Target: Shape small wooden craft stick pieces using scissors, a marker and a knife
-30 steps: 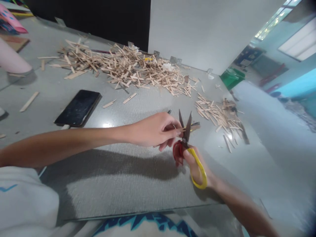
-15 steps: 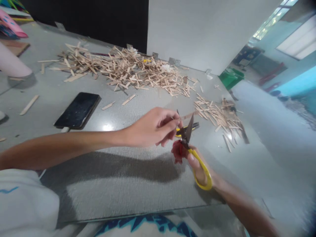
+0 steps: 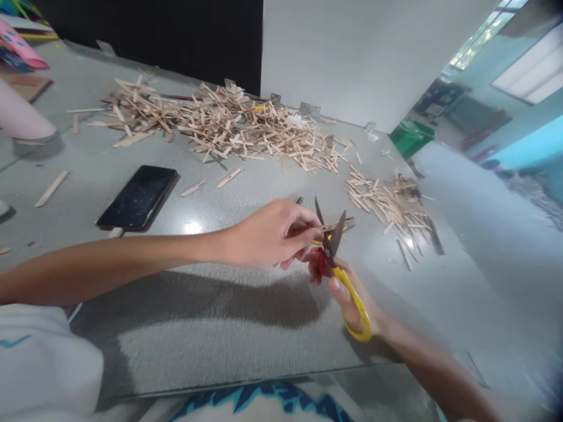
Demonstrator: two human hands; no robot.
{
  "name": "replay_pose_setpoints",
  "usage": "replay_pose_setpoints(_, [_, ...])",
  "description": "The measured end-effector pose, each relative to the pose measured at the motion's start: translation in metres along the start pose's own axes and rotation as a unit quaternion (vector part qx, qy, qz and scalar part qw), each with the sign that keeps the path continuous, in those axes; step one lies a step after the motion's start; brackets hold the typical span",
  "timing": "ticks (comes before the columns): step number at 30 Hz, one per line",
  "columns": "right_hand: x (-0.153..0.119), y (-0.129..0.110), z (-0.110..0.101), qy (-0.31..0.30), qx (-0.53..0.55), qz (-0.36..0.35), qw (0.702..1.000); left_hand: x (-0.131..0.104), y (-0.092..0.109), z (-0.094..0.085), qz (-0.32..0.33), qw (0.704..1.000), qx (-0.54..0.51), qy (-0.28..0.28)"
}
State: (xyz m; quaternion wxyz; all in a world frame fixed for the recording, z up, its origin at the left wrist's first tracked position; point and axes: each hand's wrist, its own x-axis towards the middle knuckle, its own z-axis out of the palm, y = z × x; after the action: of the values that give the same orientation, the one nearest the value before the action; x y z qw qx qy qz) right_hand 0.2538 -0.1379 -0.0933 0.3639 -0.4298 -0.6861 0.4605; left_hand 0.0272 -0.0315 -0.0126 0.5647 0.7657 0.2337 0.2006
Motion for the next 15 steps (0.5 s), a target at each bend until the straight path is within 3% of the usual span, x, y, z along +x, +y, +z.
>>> replay_pose_setpoints(15, [0.004, -0.015, 0.001, -0.001, -0.028, 0.010, 1.000, 0.000, -0.002, 0.001, -0.004, 1.000, 0.013, -0.026])
